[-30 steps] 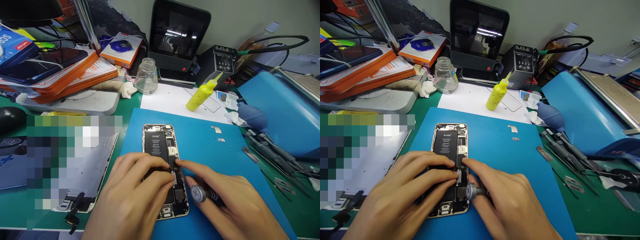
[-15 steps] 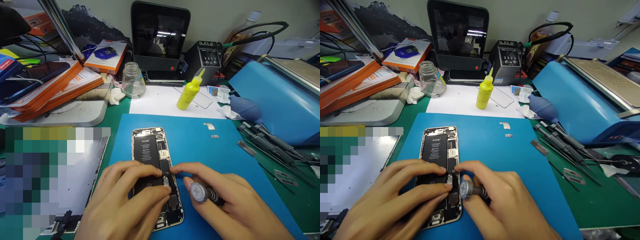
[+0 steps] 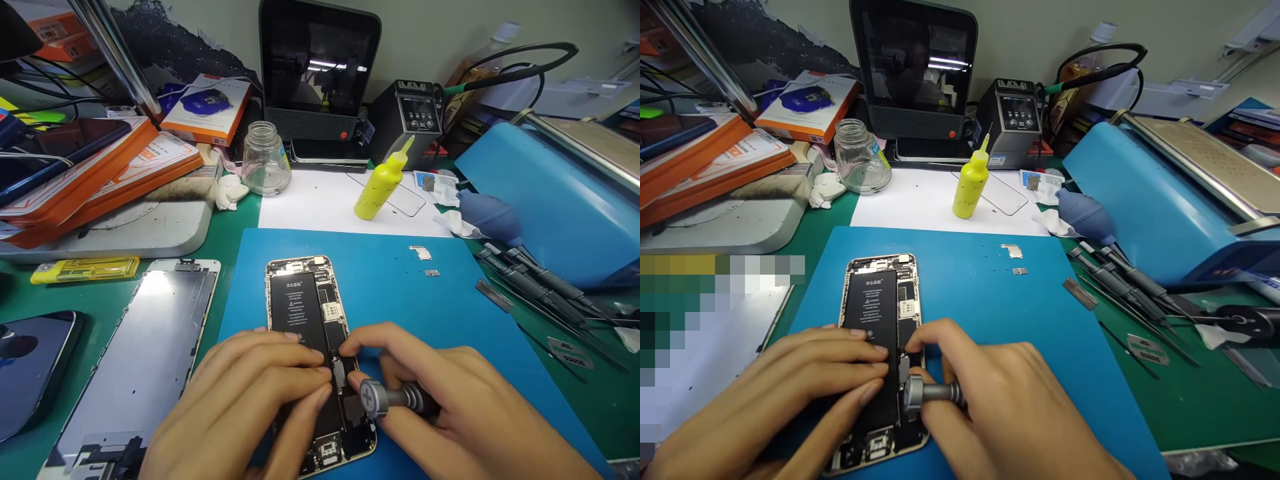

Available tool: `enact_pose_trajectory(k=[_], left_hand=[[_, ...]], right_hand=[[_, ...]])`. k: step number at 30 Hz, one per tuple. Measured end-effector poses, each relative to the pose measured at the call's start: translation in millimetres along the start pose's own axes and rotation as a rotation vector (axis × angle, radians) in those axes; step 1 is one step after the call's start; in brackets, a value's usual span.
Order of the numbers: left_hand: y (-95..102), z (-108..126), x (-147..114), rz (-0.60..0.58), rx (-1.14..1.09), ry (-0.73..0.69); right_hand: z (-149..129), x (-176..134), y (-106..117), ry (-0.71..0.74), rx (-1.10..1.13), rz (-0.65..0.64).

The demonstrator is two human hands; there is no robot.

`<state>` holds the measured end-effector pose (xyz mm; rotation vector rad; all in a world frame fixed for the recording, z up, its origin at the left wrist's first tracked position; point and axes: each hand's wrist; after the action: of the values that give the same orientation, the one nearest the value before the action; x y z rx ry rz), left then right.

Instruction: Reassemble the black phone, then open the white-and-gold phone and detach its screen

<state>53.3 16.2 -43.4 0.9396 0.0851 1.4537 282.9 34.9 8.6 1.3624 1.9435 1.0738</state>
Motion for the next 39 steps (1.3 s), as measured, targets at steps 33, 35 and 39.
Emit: enact_pose_trajectory(k=[33,35,39], left_hand=[[7.5,-5,8,-0.040,0.016,-0.053],[4.8,0,6,-0.019,0.007,0.007],[1.4,2,4,-0.023,0.031,0.030]], right_hand=[[8,-20,6,-0.001,-0.062,0.105],[5,-23,5,-0.029,-0.034,0.093],[3,-21,4,-0.034,0.066,0.071]])
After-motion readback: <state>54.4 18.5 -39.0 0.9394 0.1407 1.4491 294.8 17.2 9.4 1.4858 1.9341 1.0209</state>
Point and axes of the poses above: each hand's wrist, its own x-axis towards the middle knuckle, its own y-axis out of the back of the hand, z = x × y, and after that the axes turned 3 degrees about z, right-handed
